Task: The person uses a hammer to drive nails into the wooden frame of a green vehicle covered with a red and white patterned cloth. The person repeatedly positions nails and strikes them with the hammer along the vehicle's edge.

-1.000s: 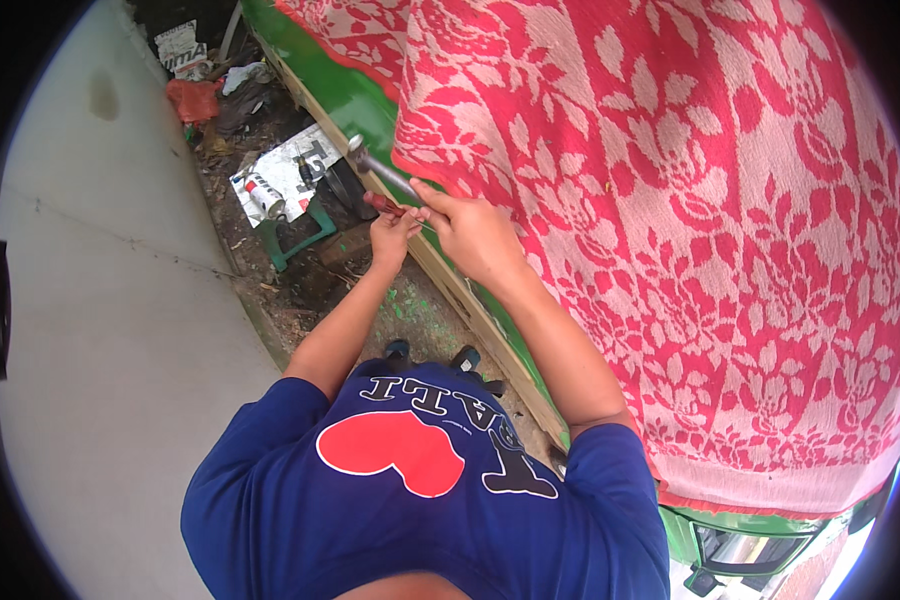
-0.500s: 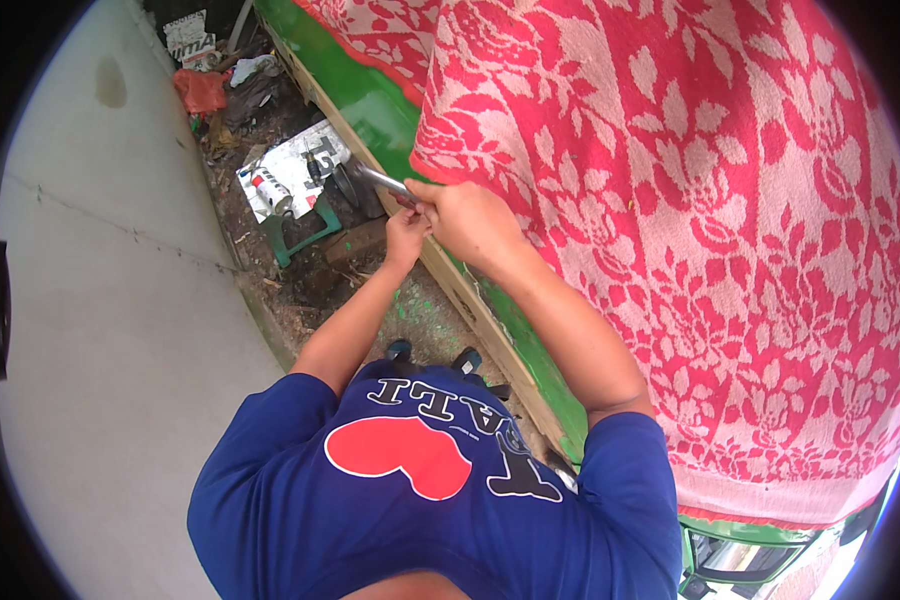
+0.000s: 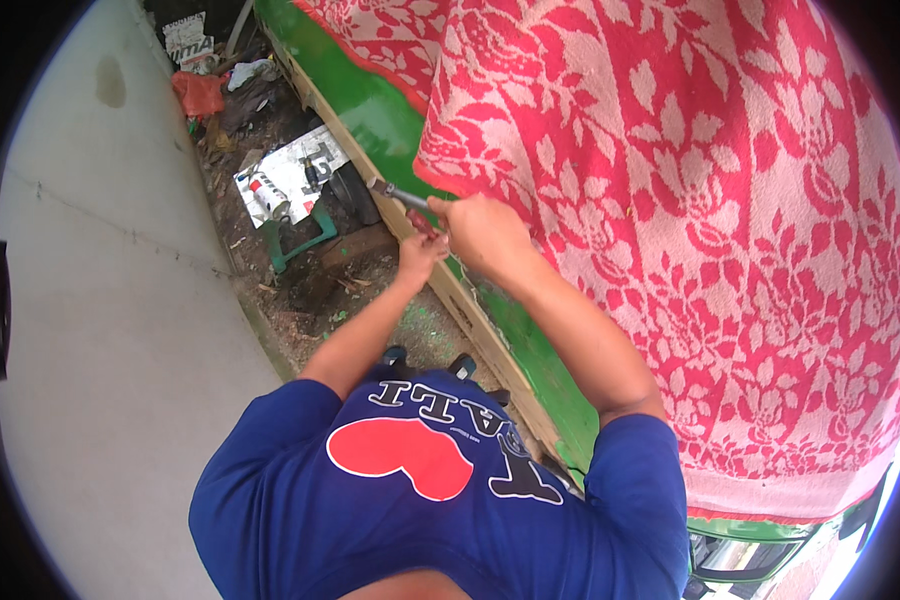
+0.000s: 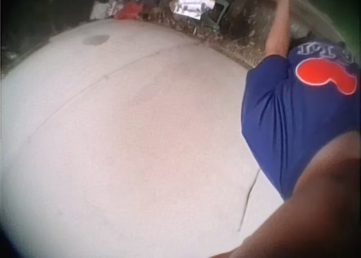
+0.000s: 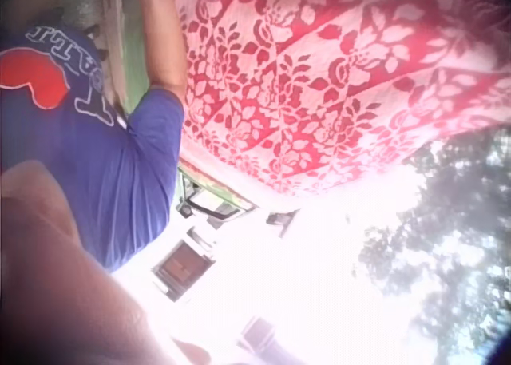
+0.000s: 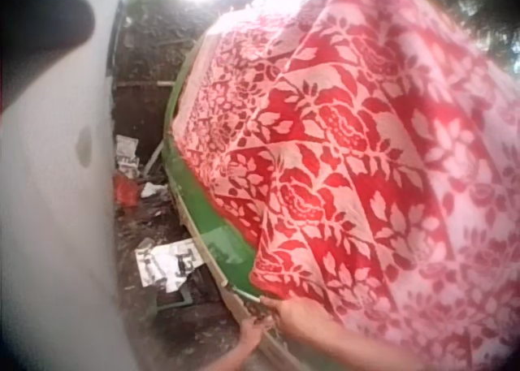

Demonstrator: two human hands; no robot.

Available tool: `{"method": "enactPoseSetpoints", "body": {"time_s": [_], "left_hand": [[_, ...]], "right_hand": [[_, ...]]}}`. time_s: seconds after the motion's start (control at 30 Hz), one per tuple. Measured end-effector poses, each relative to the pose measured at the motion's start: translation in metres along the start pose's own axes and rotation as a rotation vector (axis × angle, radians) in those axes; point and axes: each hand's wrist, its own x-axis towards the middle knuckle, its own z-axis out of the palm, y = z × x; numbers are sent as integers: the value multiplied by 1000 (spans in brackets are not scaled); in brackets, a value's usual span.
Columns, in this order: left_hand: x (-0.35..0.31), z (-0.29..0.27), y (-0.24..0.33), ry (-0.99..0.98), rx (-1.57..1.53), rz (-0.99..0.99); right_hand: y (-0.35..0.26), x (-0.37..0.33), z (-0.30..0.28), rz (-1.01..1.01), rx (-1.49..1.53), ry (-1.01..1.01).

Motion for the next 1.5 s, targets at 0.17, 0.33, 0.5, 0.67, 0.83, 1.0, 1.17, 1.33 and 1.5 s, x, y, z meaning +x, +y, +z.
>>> {"method": "enactPoseSetpoints", "body": {"time_s": [0.17,0.33,0.5,0.67,0.83,1.0,1.17,1.33,1.5], "left_hand": [[-5,-4,-7,73,-51,51],[-2,-20,28,150,-24,74],[8,-26,29,208,-79,90],[13,-32,28,245,-95,64],[18,-34,30,207,-92,49],[21,-29,32,171,-73,32],[18,-29,35,165,-102,36],[18,-24,41,207,-29,11],[19,-23,40,195,-80,6]], "right_hand": [[-1,-24,-13,109,165,68],[11,-38,-16,238,298,60],[22,-50,-11,250,399,64],[22,-50,-13,252,412,46],[26,-42,-4,178,429,109],[18,-15,2,111,381,85],[-20,21,-11,-26,221,72],[-40,51,-7,-164,163,98],[-16,59,15,-108,-94,-60]]}}
